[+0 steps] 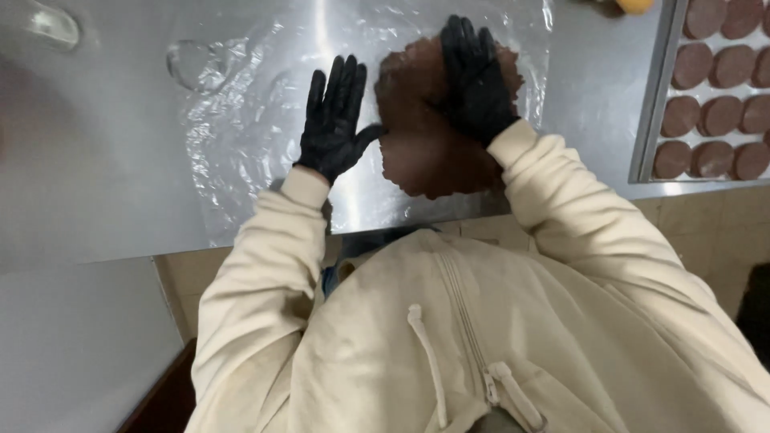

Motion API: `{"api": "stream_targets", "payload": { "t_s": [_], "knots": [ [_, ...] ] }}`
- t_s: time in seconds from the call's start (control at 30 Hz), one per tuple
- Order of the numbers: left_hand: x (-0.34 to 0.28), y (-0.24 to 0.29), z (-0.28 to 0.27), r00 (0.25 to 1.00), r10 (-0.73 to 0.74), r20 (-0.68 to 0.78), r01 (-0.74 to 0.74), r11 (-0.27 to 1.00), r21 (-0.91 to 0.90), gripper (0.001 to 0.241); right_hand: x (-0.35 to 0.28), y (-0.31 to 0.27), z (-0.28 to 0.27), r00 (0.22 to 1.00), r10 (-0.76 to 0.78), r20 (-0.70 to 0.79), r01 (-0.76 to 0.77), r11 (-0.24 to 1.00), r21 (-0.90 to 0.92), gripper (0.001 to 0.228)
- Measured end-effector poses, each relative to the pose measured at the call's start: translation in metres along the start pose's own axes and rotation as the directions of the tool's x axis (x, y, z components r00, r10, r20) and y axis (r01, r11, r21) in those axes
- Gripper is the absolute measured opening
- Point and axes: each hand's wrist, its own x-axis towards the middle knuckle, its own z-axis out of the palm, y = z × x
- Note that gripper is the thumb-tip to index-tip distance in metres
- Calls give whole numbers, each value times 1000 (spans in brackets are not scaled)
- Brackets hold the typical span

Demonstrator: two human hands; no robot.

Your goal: Rolling out dough with a rolling pin and cutting out circular shapes using a cutter.

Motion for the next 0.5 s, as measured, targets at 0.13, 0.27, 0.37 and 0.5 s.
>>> {"api": "stream_targets", "payload": {
  "t_s": [0.13, 0.27, 0.37, 0.5],
  "knots": [
    [-90, -49, -23, 975, -80, -208, 116, 979, 168, 90, -6, -14, 21, 995, 6, 99, 1, 998, -62, 86],
    [-147, -92, -53, 784, -420, -457, 507, 858, 82, 80, 26, -30, 22, 1000, 10, 24, -2, 957, -290, 81],
    [-193, -147, -39, 761, -513, -397, 617, 761, 201, 58, 33, -45, 27, 996, 66, 55, -50, 969, -242, 81],
    [-166, -129, -83, 643, -743, -186, 715, 669, -203, 63, 24, -31, 55, 994, 107, 3, -106, 991, -86, 73]
  ]
}}
